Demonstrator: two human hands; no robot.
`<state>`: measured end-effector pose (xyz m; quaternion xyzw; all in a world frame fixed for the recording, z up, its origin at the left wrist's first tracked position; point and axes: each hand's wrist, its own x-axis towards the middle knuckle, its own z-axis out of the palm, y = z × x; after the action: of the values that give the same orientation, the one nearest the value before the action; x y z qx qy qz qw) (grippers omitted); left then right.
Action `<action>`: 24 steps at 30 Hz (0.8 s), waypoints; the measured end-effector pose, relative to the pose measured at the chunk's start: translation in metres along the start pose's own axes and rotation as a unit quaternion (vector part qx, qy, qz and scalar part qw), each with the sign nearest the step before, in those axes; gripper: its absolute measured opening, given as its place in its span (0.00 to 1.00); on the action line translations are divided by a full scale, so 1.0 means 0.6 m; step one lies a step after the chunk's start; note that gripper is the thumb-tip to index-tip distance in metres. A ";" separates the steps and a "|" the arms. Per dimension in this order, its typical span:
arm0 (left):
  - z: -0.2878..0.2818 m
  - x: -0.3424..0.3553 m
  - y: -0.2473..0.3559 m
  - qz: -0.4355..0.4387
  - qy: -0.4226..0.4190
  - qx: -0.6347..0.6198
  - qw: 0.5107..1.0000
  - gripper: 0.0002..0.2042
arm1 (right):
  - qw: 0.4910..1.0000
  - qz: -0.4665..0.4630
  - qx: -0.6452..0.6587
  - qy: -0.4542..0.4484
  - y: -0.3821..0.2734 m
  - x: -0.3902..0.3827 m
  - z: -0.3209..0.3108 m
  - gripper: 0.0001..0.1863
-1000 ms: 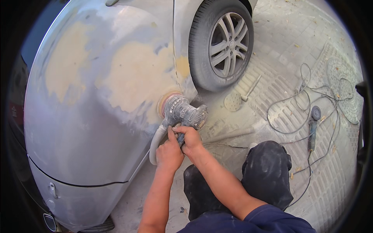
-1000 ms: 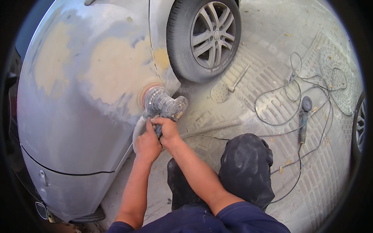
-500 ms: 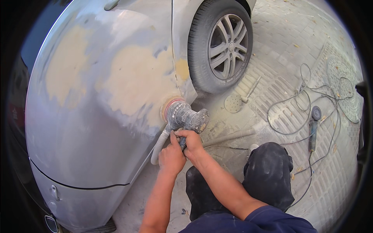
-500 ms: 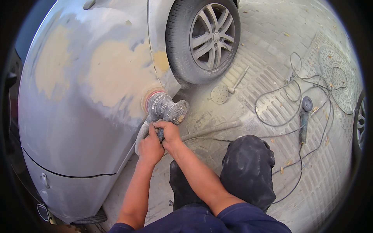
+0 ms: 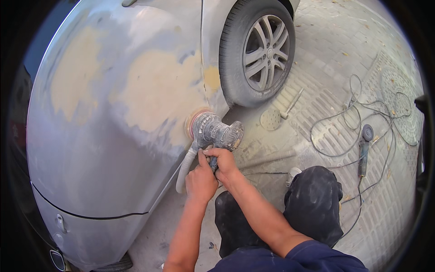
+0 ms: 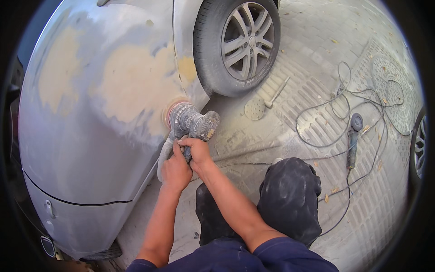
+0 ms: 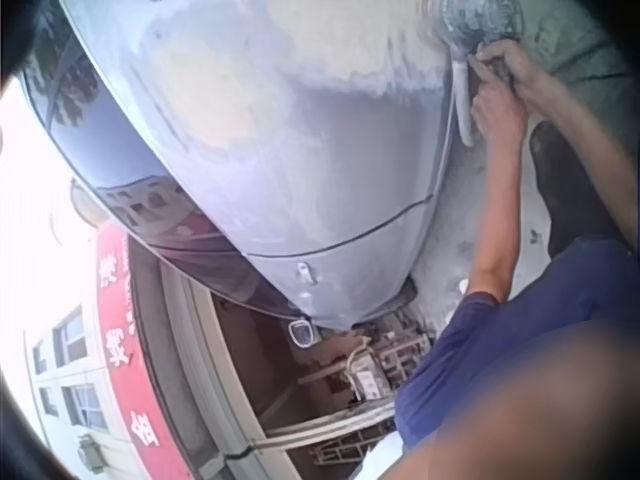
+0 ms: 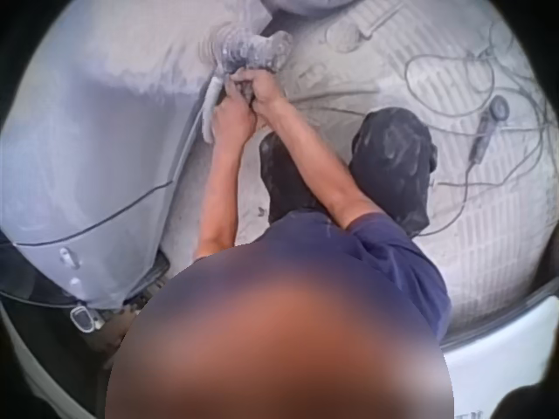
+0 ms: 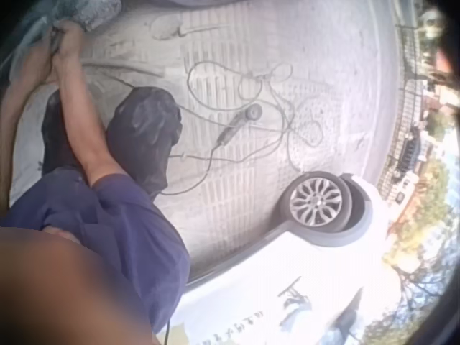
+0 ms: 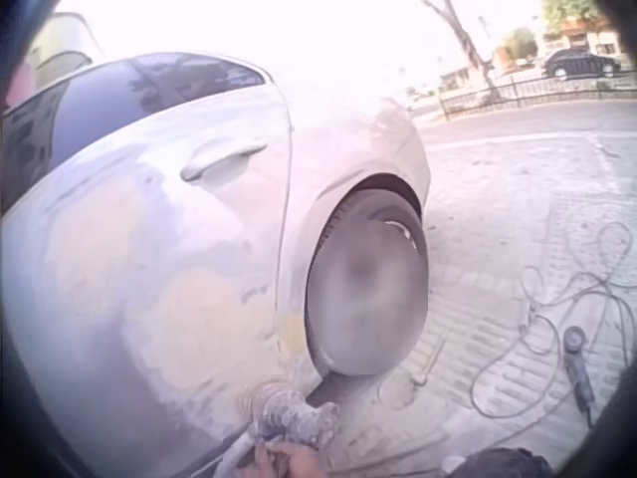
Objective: The person uses an orbital sander to sand the side panel of a silver car door. They move the sander across the door surface, creating a matte sanded area. The person occasionally places a hand on the door to stabilize it while sanding.
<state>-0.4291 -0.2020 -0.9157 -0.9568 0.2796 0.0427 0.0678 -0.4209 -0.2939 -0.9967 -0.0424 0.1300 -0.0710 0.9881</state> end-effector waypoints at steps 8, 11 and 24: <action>0.014 0.004 -0.005 -0.005 0.006 -0.025 1.000 0.46 | 0.999 -0.002 -0.016 0.035 -0.003 -0.004 0.005 0.04; 0.026 -0.002 -0.006 0.004 -0.014 -0.003 1.000 0.45 | 0.999 0.001 -0.013 0.044 0.002 -0.006 -0.007 0.04; 0.067 -0.012 -0.027 0.001 0.004 -0.041 0.999 0.44 | 0.997 -0.017 -0.041 0.061 0.021 -0.010 -0.011 0.04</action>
<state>-0.4278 -0.1785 -0.9525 -0.9586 0.2789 0.0501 0.0273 -0.4267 -0.2812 -1.0031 -0.0804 0.1916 -0.0851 0.9745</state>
